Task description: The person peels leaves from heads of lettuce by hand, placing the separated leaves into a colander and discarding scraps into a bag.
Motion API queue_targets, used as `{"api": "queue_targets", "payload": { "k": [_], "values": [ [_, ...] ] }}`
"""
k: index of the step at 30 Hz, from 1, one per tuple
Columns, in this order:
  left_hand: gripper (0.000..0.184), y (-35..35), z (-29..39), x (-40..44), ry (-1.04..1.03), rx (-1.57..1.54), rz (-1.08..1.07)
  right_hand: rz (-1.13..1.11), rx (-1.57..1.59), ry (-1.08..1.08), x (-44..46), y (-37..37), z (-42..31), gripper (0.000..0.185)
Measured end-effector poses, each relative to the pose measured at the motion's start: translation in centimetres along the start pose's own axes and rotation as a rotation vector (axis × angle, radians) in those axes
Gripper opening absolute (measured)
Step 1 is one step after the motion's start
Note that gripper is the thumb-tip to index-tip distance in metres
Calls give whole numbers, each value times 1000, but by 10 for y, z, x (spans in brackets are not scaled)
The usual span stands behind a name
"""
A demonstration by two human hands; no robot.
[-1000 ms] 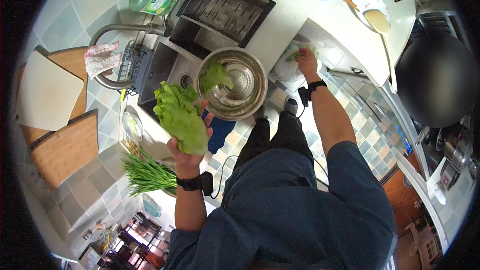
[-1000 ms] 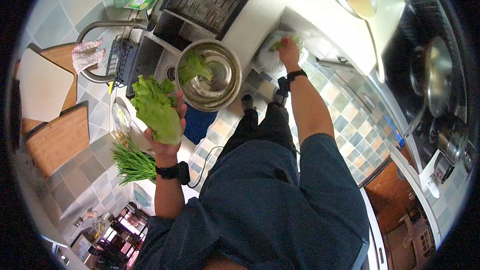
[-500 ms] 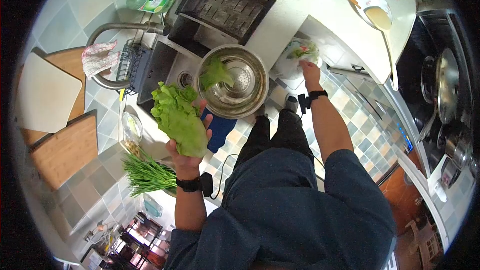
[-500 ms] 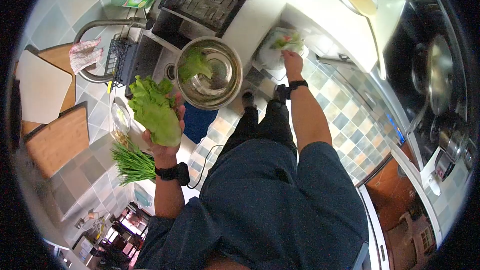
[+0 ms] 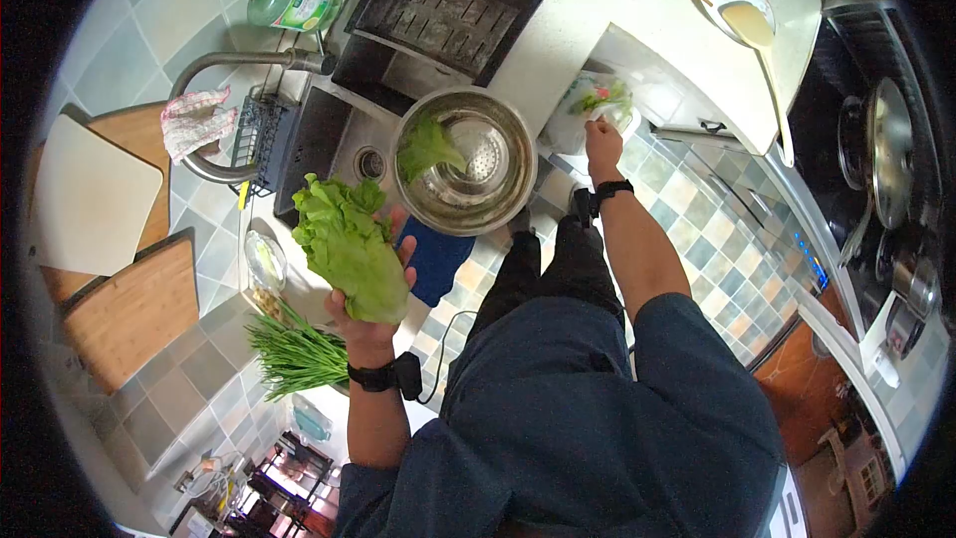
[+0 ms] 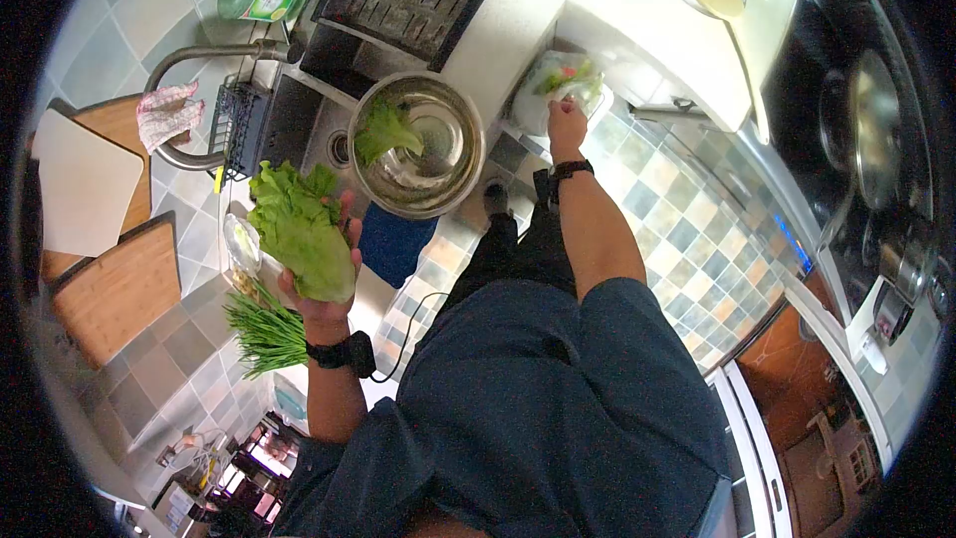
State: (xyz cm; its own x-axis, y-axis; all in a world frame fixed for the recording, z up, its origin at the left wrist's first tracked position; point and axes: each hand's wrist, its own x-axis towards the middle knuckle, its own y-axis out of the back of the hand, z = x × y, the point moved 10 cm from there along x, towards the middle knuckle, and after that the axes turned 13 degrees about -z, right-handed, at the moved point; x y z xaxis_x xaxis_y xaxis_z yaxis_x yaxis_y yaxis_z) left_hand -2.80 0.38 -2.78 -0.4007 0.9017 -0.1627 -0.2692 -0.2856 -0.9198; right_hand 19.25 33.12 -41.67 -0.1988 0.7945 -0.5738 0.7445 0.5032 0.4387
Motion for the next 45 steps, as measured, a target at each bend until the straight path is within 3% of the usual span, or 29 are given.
{"api": "queue_targets", "payload": {
  "k": [5,8,17,21,25,27,29,30,32,35,39,40,41,44,45],
  "values": [
    [112,1,2,-3,11,-3,-20,-79,-291,361,-74,-16,-44,20],
    [110,0,7,-4,18,21,3,-196,-532,378,-104,-21,-57,14],
    [110,-2,11,-8,40,-38,-80,-213,-703,782,-128,-18,-86,13],
    [111,-6,10,-13,46,-77,-81,-235,-644,672,-124,1,-76,14],
    [108,-12,11,-11,61,-38,-107,35,-321,380,-87,40,-12,18],
    [104,-11,10,-6,65,-9,-87,91,-401,229,-72,53,9,27],
    [97,-12,9,-3,76,39,-75,161,-335,252,-96,74,-27,28],
    [93,-14,9,1,70,57,-85,162,-276,431,-101,77,-45,25],
    [90,-14,7,10,50,72,-103,-52,20,566,-131,76,-93,16],
    [84,-22,0,20,61,76,-173,-342,235,699,-254,78,-225,10],
    [90,-41,-8,32,86,156,-216,-536,51,930,-383,66,-336,17],
    [78,-48,-11,36,88,141,-304,-557,34,999,-405,61,-357,20],
    [78,-48,-14,38,79,135,-324,-578,15,1068,-424,56,-373,23],
    [51,-70,-7,39,8,39,-368,-528,-92,1096,-441,37,-388,36],
    [51,-78,-3,39,1,33,-384,-521,-105,1108,-444,34,-391,36]
  ]
}}
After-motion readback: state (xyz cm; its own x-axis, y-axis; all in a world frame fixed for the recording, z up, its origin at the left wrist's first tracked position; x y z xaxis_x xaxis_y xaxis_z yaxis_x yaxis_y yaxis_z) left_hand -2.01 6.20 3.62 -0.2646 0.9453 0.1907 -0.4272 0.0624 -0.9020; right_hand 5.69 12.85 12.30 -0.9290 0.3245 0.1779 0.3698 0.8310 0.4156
